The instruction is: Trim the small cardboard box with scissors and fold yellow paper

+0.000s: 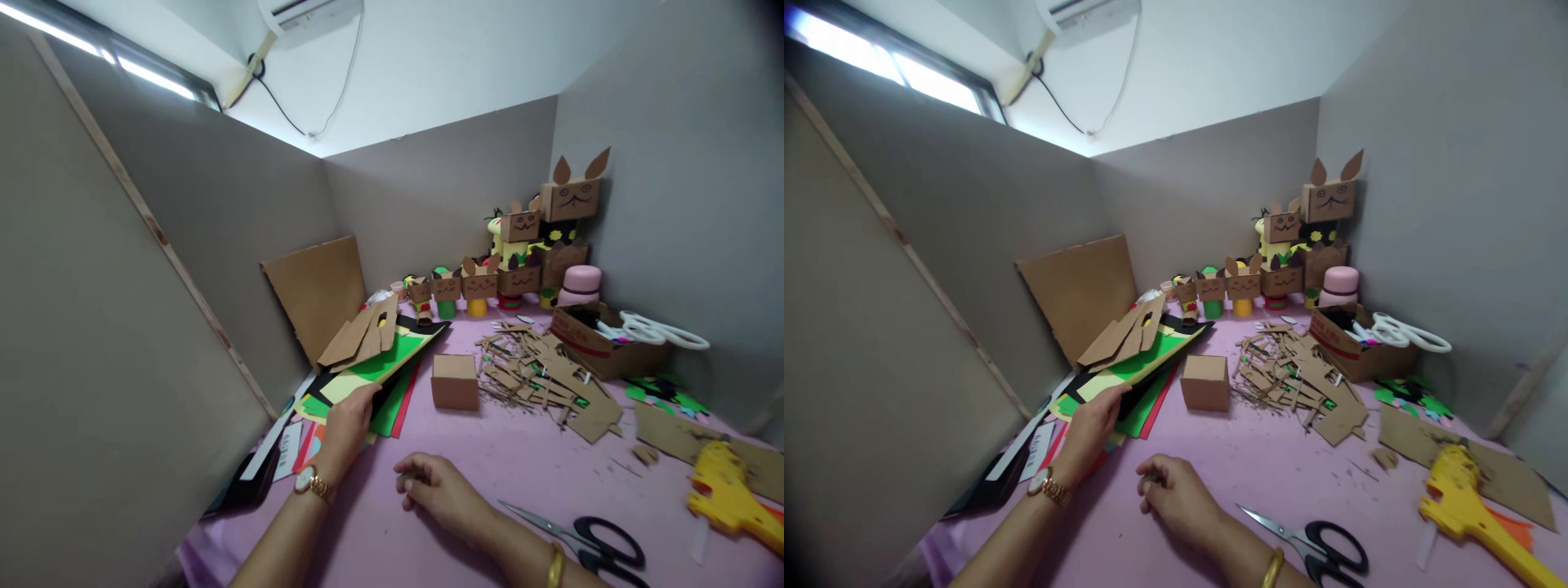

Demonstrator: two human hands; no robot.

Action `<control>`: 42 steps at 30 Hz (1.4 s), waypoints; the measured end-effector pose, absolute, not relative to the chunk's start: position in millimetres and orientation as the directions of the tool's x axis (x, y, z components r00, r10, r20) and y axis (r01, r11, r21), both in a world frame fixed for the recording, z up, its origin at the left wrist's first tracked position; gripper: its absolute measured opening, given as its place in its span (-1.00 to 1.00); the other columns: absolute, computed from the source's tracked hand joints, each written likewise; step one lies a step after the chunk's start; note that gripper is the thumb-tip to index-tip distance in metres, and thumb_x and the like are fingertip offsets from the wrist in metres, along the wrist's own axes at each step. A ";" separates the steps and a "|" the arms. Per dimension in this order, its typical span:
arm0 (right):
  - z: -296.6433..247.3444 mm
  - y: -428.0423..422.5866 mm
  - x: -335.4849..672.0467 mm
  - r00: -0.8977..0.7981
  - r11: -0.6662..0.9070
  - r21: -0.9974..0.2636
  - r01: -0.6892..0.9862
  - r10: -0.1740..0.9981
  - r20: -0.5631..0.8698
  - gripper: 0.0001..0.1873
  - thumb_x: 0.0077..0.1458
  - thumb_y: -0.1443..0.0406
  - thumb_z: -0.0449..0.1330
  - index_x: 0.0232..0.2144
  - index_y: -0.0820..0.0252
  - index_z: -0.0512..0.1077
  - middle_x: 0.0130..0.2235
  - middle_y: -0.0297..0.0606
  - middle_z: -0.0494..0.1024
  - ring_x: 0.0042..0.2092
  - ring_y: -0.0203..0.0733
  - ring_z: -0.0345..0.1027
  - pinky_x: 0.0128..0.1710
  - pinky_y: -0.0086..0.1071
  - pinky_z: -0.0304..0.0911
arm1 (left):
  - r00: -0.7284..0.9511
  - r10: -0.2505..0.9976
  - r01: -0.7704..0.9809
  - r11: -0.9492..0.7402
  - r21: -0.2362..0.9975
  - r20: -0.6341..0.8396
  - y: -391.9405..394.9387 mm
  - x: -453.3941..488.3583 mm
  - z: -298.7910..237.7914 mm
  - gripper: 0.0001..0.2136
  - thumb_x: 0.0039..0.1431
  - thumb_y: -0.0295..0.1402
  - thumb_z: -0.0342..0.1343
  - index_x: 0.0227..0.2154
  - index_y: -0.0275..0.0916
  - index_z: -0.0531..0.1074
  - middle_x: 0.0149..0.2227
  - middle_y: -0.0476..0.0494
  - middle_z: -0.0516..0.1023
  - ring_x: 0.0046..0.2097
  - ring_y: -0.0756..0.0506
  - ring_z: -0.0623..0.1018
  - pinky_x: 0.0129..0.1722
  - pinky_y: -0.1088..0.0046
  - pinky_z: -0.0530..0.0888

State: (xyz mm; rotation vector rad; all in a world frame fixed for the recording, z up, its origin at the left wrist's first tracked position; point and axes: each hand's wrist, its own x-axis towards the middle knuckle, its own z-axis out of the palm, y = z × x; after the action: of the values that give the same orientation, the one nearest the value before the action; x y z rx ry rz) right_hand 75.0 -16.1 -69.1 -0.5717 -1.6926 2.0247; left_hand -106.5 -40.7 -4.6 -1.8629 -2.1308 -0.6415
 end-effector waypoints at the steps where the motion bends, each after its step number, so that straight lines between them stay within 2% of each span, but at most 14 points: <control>1: -69.5 -16.2 75.0 -0.818 -0.158 -0.985 -0.069 0.575 -0.036 -0.68 -0.13 0.29 0.09 -0.25 0.29 0.37 -0.41 -0.32 0.40 -0.45 -0.31 0.32 -0.44 -0.41 0.11 | -0.150 0.877 0.984 0.087 0.156 0.457 -40.1 -106.8 -2.4 -0.69 0.25 -0.47 -0.18 -0.10 -0.20 0.43 -0.11 -0.14 0.58 -0.16 -0.09 0.57 -0.20 0.42 0.46; 5: -69.6 -16.2 75.5 -0.813 -0.152 -0.986 -0.069 0.581 -0.033 -0.70 -0.12 0.30 0.10 -0.26 0.28 0.38 -0.41 -0.33 0.41 -0.46 -0.32 0.32 -0.44 -0.41 0.11 | -0.129 0.876 0.990 0.089 0.108 0.465 -39.8 -105.2 0.7 -0.71 0.23 -0.49 -0.18 -0.19 -0.21 0.46 -0.18 -0.13 0.59 -0.23 -0.10 0.58 -0.27 0.40 0.48; 10: -67.7 -16.1 76.0 -0.818 -0.159 -0.985 -0.071 0.575 -0.034 -0.71 -0.12 0.28 0.13 -0.28 0.26 0.37 -0.40 -0.33 0.41 -0.46 -0.32 0.31 -0.43 -0.40 0.12 | -0.087 0.881 0.996 0.078 0.039 0.465 -40.8 -104.9 -8.7 -0.70 0.23 -0.48 -0.15 -0.13 -0.18 0.46 -0.08 -0.15 0.57 -0.13 -0.11 0.57 -0.19 0.39 0.50; 16: -67.1 -17.1 74.6 -0.813 -0.179 -0.980 -0.081 0.581 -0.039 -0.72 -0.14 0.29 0.14 -0.29 0.27 0.36 -0.42 -0.33 0.40 -0.46 -0.31 0.31 -0.43 -0.40 0.11 | -0.039 0.883 0.995 0.076 -0.061 0.469 -44.1 -99.5 -25.3 -0.70 0.16 -0.51 -0.05 -0.11 -0.22 0.48 0.00 -0.32 0.52 -0.08 -0.24 0.56 -0.13 0.22 0.51; 20: -67.4 -17.7 72.4 -0.805 -0.196 -0.976 -0.093 0.592 -0.042 -0.71 -0.16 0.28 0.16 -0.30 0.26 0.37 -0.42 -0.32 0.41 -0.47 -0.31 0.29 -0.43 -0.39 0.08 | -0.009 0.853 0.994 0.065 -0.088 0.523 -48.7 -96.5 -35.1 -0.68 0.16 -0.45 -0.01 -0.02 -0.26 0.42 0.15 -0.43 0.34 0.05 -0.31 0.47 -0.03 0.11 0.44; 23: -67.2 -17.7 70.5 -0.798 -0.221 -0.971 -0.097 0.600 -0.057 -0.71 -0.18 0.28 0.16 -0.32 0.26 0.37 -0.43 -0.32 0.41 -0.49 -0.31 0.28 -0.45 -0.40 0.07 | 0.013 0.817 0.991 0.066 -0.116 0.576 -51.7 -98.3 -41.3 -0.65 0.16 -0.36 0.03 0.02 -0.22 0.37 0.25 -0.44 0.16 0.13 -0.36 0.37 0.00 0.05 0.40; 27: -68.7 -17.1 68.8 -0.792 -0.226 -0.968 -0.106 0.607 -0.055 -0.70 -0.21 0.28 0.13 -0.32 0.26 0.37 -0.43 -0.32 0.41 -0.50 -0.33 0.27 -0.48 -0.42 0.06 | 0.005 0.799 0.989 0.087 -0.123 0.602 -53.0 -102.6 -45.1 -0.61 0.15 -0.29 0.06 0.06 -0.16 0.34 0.30 -0.42 0.01 0.18 -0.41 0.28 0.02 -0.03 0.35; 29: -70.6 -16.7 68.1 -0.794 -0.224 -0.968 -0.117 0.606 -0.044 -0.70 -0.21 0.28 0.13 -0.32 0.26 0.37 -0.43 -0.33 0.41 -0.51 -0.35 0.27 -0.48 -0.43 0.06 | -0.007 0.798 0.990 0.091 -0.109 0.602 -52.7 -104.5 -45.7 -0.58 0.15 -0.27 0.06 0.08 -0.17 0.32 0.31 -0.45 -0.03 0.18 -0.41 0.29 0.02 -0.01 0.36; 35: -72.3 -16.0 67.7 -0.795 -0.224 -0.967 -0.119 0.606 -0.043 -0.69 -0.20 0.25 0.16 -0.32 0.25 0.37 -0.42 -0.34 0.42 -0.49 -0.35 0.30 -0.46 -0.42 0.10 | -0.041 0.788 0.994 0.095 -0.055 0.614 -52.2 -108.7 -48.8 -0.56 0.16 -0.28 0.06 0.12 -0.14 0.30 0.31 -0.37 0.00 0.17 -0.36 0.31 0.02 0.08 0.38; 42: -68.8 -15.8 66.9 -0.787 -0.219 -0.970 -0.105 0.614 -0.053 -0.70 -0.21 0.29 0.15 -0.32 0.27 0.37 -0.44 -0.33 0.43 -0.51 -0.35 0.30 -0.49 -0.43 0.07 | -0.029 0.790 0.996 0.075 -0.050 0.613 -50.0 -113.8 -54.8 -0.63 0.20 -0.36 -0.01 0.08 -0.14 0.35 0.25 -0.37 0.17 0.12 -0.30 0.40 -0.01 0.16 0.43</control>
State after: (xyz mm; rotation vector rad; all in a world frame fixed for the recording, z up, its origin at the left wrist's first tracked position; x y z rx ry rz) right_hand 66.9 -15.8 -68.8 -0.6034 -1.5790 2.0489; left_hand -113.8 -50.0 -54.8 -1.7633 -1.8697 -0.5519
